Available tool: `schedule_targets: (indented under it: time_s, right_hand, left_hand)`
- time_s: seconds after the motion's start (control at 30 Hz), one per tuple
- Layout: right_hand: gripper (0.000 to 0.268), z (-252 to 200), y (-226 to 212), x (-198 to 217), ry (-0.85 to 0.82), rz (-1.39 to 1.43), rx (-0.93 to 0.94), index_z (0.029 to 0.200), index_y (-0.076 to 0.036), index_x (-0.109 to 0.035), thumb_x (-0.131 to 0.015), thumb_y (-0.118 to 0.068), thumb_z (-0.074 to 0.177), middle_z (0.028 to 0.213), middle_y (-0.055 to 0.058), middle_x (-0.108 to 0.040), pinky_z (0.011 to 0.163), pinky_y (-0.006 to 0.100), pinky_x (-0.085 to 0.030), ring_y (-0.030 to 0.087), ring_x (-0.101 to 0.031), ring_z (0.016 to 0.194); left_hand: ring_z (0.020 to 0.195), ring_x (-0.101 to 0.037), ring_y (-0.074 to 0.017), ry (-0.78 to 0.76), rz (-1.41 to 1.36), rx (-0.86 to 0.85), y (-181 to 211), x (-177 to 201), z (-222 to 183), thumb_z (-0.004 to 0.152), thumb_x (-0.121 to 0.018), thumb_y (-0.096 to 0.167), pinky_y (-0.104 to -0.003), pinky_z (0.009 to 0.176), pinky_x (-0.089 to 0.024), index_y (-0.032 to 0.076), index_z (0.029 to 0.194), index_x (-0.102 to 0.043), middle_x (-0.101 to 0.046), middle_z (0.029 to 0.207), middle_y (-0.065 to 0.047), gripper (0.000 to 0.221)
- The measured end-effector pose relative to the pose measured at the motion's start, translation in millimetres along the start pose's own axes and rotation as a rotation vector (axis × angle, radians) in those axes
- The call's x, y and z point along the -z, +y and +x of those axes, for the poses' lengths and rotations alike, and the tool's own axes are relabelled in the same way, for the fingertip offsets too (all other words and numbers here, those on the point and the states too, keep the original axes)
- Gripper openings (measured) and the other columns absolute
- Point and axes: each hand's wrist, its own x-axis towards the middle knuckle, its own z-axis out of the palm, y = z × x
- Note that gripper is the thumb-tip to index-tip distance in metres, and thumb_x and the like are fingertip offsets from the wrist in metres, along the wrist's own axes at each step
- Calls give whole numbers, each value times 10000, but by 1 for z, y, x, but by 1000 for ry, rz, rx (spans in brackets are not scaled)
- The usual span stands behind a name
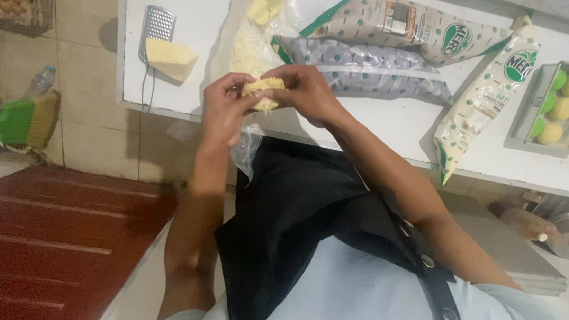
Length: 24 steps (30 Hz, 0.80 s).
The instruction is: The person prepares bread rolls by filling green and yellow dough balls with a white substance using a piping bag, and then placing them in a small metal tray.
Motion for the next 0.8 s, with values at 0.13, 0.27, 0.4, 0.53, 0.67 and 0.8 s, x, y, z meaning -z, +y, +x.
schedule_targets:
  time_s: [0.13,0.27,0.4,0.53,0.67,0.8]
  right_hand:
    - [312,24,30,15,21,-33,17,1143,33,-735,-842,5,852,903,187,-725,658,360,-693,236,-756,759]
    - [291,14,19,8,48,-64,-15,1130,15,-761,-814,35,845,951,230,-727,668,420,-708,299,-785,787]
    - [335,0,5,-3,-6,-118,-38,1189,19,-743,-797,-8,860,1014,238,-722,750,415,-706,283,-780,866]
    - [384,-20,-14,-4,-105,-108,-62,1316,69,-657,-680,-51,952,1073,258,-694,847,454,-666,309,-747,918]
    - [608,-25,-9,8,-193,-456,98,1407,41,-607,-861,-129,882,1076,274,-733,794,436,-626,259,-732,900]
    - [600,-28,-17,3,-217,-633,209,1463,26,-549,-796,-111,934,920,213,-780,799,398,-634,272,-800,799]
  left_hand:
    - [964,-627,-137,-98,-20,-6,-24,19,6,809,-858,-47,-270,838,-693,-54,1249,-665,-508,1078,-81,481]
    - [1143,-586,-353,-154,393,-341,-9,13,-19,780,-917,-47,-409,959,-625,-110,1334,-612,-457,1231,-198,636]
    - [1039,-681,-441,-78,860,-617,3,12,-29,821,-882,-48,-365,794,-682,-69,1282,-687,-551,1095,-199,500]
    - [962,-697,-355,-67,832,-655,1,19,-30,909,-848,37,-331,730,-677,-40,1209,-745,-628,1021,-207,327]
    - [856,-739,-310,-30,912,-835,-9,26,-25,945,-834,207,-342,631,-635,97,1119,-814,-740,945,-85,206]
    - [791,-744,-357,-34,836,-833,-2,26,-27,985,-780,132,-359,588,-622,74,1042,-822,-759,895,-118,92]
